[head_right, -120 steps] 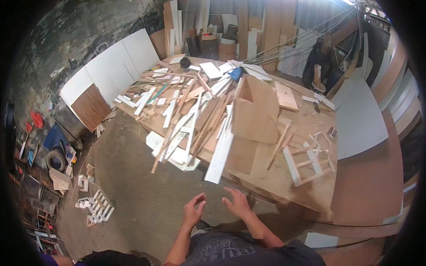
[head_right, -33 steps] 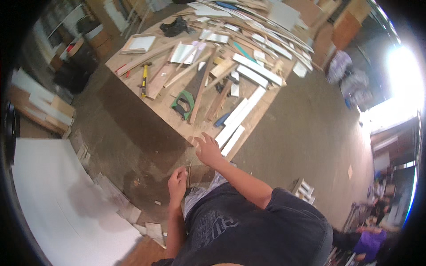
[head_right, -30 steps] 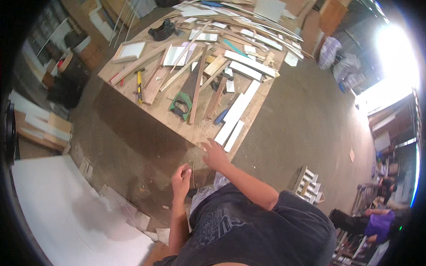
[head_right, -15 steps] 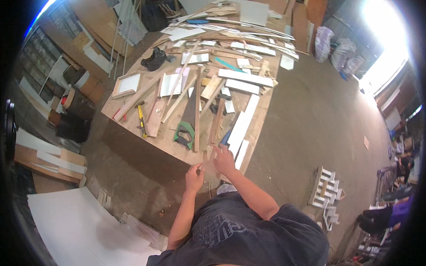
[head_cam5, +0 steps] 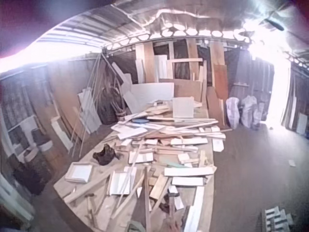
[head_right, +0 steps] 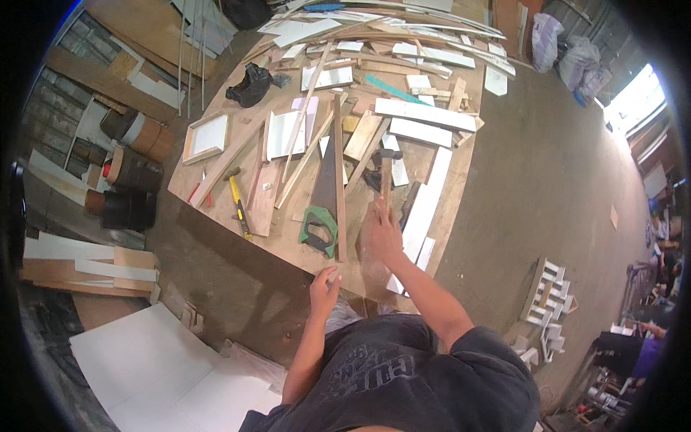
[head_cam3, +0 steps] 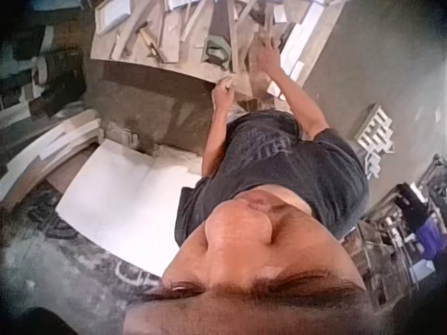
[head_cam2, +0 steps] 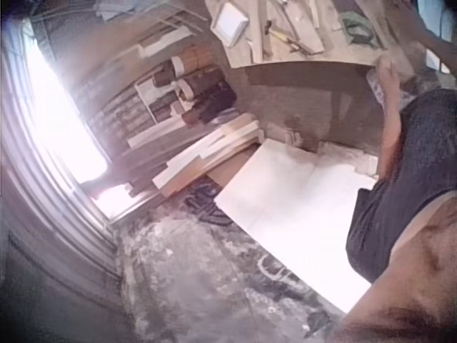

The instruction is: The person builds a birdhouse by assembling pre-cut wooden pieces, using a hammer to drive nails into the joints, and a hand saw to trim a wooden strip.

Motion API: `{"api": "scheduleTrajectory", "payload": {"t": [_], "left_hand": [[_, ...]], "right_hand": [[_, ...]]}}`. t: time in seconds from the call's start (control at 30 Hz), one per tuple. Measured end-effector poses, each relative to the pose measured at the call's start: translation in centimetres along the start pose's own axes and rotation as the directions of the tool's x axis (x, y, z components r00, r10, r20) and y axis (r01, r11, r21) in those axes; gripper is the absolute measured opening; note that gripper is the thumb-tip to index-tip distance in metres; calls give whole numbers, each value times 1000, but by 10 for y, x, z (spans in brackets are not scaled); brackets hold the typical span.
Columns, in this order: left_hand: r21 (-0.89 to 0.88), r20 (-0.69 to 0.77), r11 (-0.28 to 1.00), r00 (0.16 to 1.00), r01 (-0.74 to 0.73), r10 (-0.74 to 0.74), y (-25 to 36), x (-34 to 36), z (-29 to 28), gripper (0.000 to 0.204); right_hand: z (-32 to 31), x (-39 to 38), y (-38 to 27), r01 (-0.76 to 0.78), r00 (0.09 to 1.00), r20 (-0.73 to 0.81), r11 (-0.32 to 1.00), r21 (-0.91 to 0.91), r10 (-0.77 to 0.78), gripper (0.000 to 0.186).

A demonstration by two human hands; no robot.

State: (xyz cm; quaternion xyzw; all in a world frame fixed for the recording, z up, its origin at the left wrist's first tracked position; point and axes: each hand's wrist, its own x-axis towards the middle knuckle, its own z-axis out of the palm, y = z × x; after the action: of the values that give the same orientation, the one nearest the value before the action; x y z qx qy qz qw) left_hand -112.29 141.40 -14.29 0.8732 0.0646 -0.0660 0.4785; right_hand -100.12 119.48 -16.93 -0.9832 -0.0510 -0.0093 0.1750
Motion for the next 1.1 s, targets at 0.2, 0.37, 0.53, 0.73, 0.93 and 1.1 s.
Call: {"api": "scheduleTrajectory", "payload": {"t": [0.2, 0.37, 0.53, 0.73, 0.93, 1.1], "left_hand": [[-30, 67, 987, 985, -156, 157, -25, 79, -38, 37], [83, 30, 965, 969, -249, 247, -41, 130, -66, 44], [162, 157, 970, 975, -184, 159, -45, 155, -72, 57], [141, 251, 977, 960, -161, 122, -56, 175, -74, 66], [58, 338, 998, 941, -29, 7, -45, 199, -127, 47], [191, -87, 955, 965, -227, 247, -82, 229, -192, 38]], "right_hand": [[5, -6, -23, -125, 988, -96, 991, -47, 120, 58], [15, 2, -106, -194, 976, -102, 981, 12, 194, 66], [27, 22, -153, -324, 936, -104, 938, 123, 337, 64], [42, 22, -141, -271, 945, -162, 957, 109, 286, 63], [37, 34, -158, -388, 905, -232, 916, -106, 356, 59], [58, 94, -216, -56, 987, -129, 967, 250, 91, 45]]}}
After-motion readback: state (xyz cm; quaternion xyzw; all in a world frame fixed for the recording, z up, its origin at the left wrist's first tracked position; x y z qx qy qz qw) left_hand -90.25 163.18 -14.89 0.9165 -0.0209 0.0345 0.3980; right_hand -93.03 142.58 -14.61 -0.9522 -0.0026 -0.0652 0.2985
